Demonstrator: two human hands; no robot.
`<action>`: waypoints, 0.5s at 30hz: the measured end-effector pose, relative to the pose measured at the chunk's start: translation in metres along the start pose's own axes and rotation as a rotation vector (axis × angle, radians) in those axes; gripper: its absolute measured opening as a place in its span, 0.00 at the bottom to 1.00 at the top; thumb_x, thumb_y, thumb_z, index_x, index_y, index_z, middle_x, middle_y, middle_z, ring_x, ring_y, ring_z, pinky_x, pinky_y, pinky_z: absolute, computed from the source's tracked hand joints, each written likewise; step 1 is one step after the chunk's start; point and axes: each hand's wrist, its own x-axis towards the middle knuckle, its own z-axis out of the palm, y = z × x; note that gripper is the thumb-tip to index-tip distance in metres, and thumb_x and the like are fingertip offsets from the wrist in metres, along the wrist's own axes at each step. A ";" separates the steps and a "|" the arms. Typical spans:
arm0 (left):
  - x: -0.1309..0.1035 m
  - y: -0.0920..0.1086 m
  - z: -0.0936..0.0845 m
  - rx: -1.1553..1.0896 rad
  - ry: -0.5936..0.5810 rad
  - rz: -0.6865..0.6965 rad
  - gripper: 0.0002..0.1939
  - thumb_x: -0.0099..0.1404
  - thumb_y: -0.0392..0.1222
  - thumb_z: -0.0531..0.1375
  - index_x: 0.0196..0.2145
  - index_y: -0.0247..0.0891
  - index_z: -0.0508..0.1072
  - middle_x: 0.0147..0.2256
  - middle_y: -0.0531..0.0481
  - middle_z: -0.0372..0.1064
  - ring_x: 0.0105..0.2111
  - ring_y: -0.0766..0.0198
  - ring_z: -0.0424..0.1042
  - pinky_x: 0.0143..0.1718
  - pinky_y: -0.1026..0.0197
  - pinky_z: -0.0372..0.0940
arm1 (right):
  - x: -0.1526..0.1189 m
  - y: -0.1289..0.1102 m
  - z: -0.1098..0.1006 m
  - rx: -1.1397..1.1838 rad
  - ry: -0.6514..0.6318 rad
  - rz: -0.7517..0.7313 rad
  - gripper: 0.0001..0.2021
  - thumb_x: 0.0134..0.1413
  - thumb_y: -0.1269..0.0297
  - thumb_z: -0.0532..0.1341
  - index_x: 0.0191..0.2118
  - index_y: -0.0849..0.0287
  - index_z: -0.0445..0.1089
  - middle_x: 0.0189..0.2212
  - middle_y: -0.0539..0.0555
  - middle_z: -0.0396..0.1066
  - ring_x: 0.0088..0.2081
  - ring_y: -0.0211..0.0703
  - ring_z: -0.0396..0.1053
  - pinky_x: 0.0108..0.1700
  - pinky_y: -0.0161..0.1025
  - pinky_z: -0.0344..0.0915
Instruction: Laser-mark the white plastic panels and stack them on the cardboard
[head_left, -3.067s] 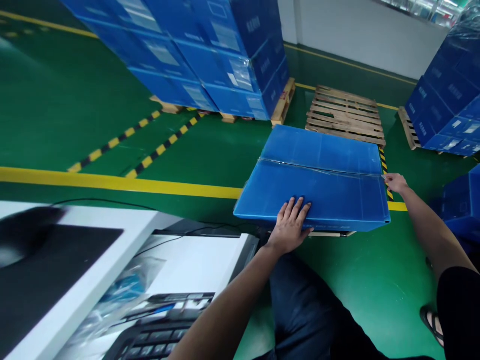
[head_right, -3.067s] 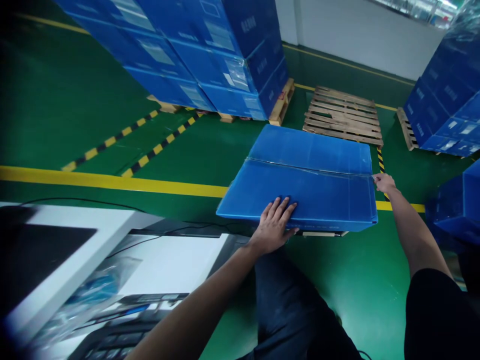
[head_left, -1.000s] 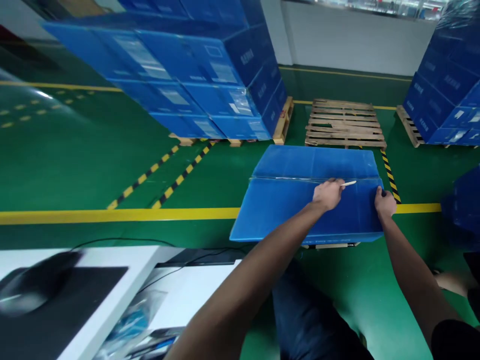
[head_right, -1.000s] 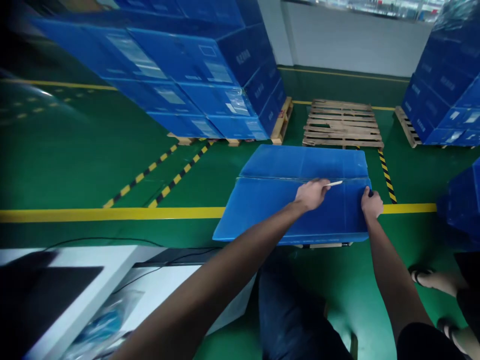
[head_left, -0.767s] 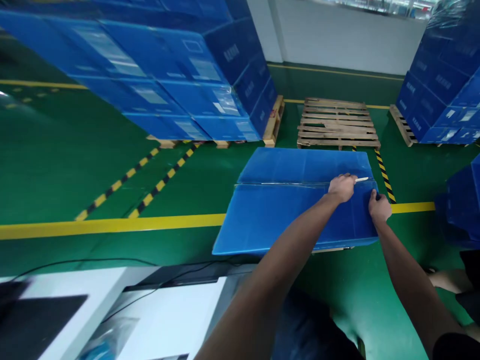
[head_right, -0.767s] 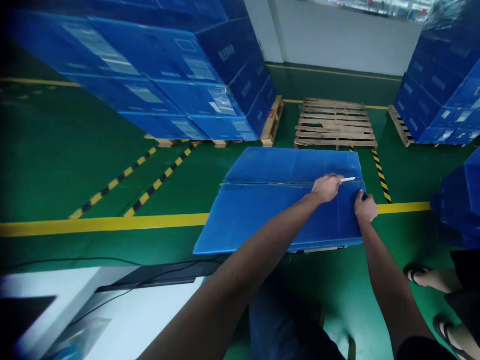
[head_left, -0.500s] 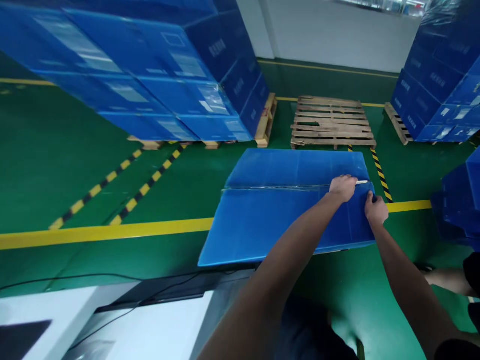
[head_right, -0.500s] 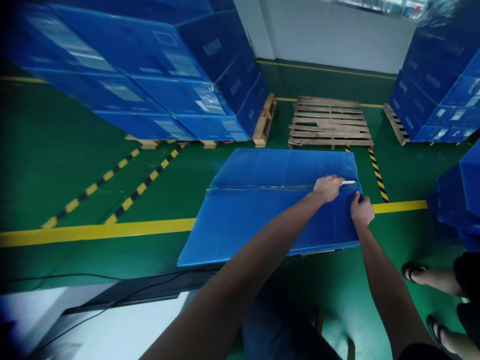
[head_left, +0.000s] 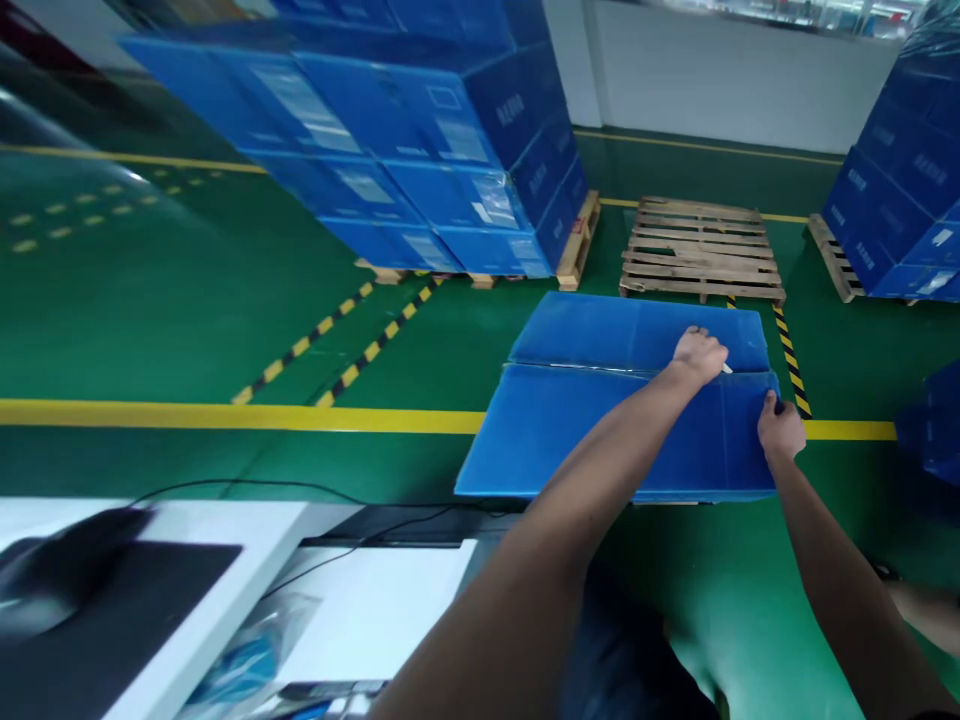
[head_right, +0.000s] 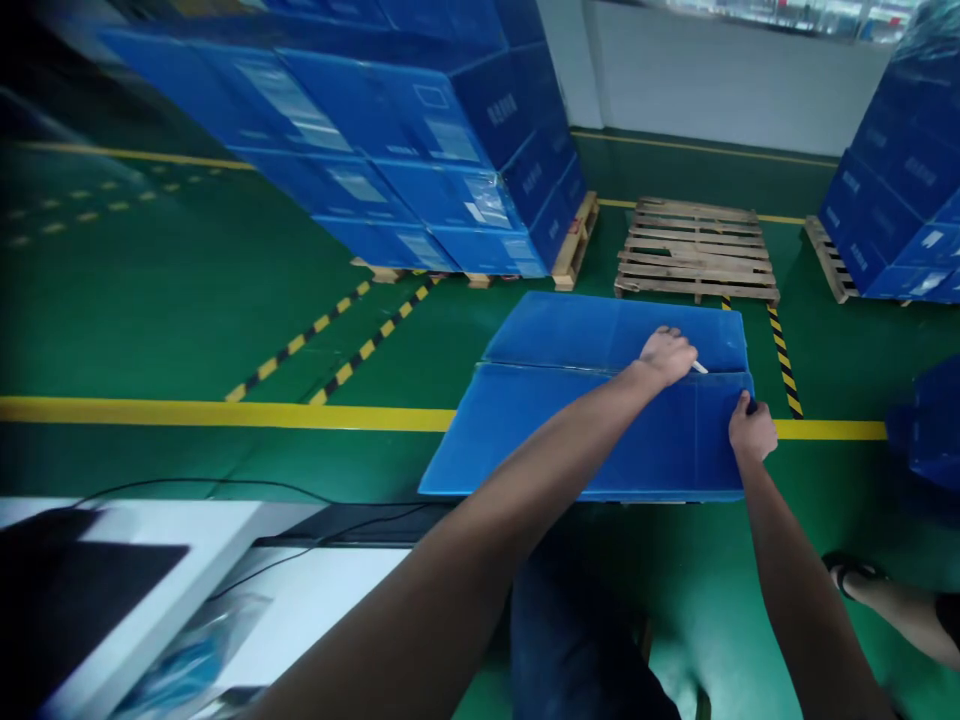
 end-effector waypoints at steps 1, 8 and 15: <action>-0.005 -0.013 -0.001 0.012 -0.007 -0.017 0.16 0.69 0.28 0.60 0.44 0.36 0.88 0.49 0.32 0.83 0.59 0.41 0.71 0.62 0.45 0.57 | 0.000 0.000 0.000 0.002 -0.002 -0.002 0.29 0.79 0.40 0.52 0.58 0.59 0.79 0.47 0.69 0.80 0.51 0.68 0.79 0.53 0.56 0.74; -0.072 -0.119 -0.011 0.140 -0.061 -0.138 0.14 0.66 0.27 0.59 0.37 0.35 0.86 0.46 0.31 0.82 0.60 0.42 0.68 0.65 0.45 0.52 | -0.001 -0.001 -0.004 -0.012 0.001 -0.005 0.30 0.78 0.41 0.52 0.60 0.61 0.79 0.49 0.70 0.80 0.52 0.73 0.78 0.56 0.61 0.73; -0.167 -0.223 -0.034 0.191 -0.055 -0.353 0.11 0.69 0.31 0.59 0.36 0.35 0.83 0.48 0.31 0.80 0.65 0.41 0.64 0.67 0.43 0.48 | -0.002 -0.003 -0.003 -0.031 0.036 -0.026 0.30 0.77 0.41 0.53 0.60 0.61 0.79 0.48 0.71 0.80 0.51 0.72 0.79 0.54 0.61 0.75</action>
